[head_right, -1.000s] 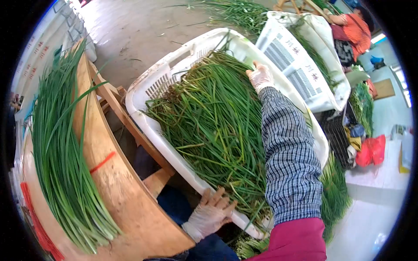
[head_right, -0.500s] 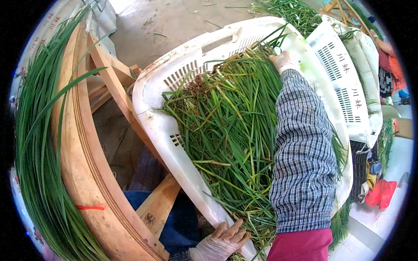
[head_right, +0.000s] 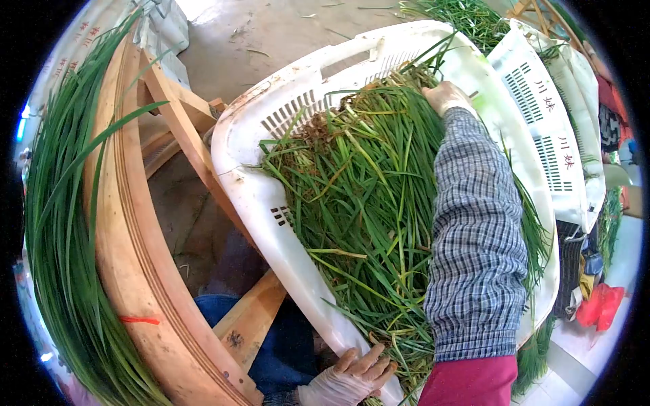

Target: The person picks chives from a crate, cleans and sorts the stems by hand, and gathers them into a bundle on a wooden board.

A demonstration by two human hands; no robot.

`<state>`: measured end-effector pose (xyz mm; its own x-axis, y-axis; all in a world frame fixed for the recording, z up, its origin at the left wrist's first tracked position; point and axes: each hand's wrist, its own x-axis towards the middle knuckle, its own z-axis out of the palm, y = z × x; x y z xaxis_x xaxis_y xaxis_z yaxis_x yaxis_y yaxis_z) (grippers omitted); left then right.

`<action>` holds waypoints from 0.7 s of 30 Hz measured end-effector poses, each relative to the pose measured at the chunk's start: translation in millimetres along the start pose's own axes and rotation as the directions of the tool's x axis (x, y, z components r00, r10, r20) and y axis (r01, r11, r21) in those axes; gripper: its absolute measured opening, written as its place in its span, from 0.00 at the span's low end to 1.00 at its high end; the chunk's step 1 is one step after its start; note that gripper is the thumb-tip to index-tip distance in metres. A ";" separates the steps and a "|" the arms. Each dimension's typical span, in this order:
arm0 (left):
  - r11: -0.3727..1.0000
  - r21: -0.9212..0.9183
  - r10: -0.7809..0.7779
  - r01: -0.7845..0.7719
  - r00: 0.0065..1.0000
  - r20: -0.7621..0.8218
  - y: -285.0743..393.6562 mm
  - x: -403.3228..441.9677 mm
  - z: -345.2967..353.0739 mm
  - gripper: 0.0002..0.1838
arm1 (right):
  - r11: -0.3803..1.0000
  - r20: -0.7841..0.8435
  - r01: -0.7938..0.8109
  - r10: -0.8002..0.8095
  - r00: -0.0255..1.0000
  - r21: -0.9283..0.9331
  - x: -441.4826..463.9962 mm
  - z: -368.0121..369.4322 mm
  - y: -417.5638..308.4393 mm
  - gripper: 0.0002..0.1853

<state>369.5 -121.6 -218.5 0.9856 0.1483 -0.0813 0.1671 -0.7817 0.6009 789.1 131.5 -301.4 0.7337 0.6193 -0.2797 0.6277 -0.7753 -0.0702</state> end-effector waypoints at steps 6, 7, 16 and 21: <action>1.000 0.011 0.013 -0.014 1.000 0.025 1.2 0.3 4.8 0.24 | 0.995 0.105 0.060 -0.069 0.992 0.083 22.8 -1.7 15.2 0.37; 1.000 0.026 0.014 -0.015 1.000 0.016 1.8 -1.6 12.1 0.25 | 0.992 0.105 0.076 -0.086 0.991 0.099 24.0 1.1 14.8 0.37; 0.999 0.030 0.028 -0.029 0.999 0.028 1.1 -5.7 21.9 0.28 | 0.979 0.054 0.035 -0.047 0.997 0.200 10.6 9.0 15.7 0.34; 0.995 0.099 0.033 -0.030 0.999 -0.030 0.9 -4.2 19.4 0.26 | 0.948 -0.005 0.159 -0.164 0.986 0.277 -64.6 -7.8 -8.2 0.29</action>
<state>366.0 -134.7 -233.1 0.9893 0.1407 -0.0377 0.1396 -0.8418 0.5215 738.5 98.8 -275.2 0.6221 0.7387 -0.2594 0.6393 -0.6706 -0.3763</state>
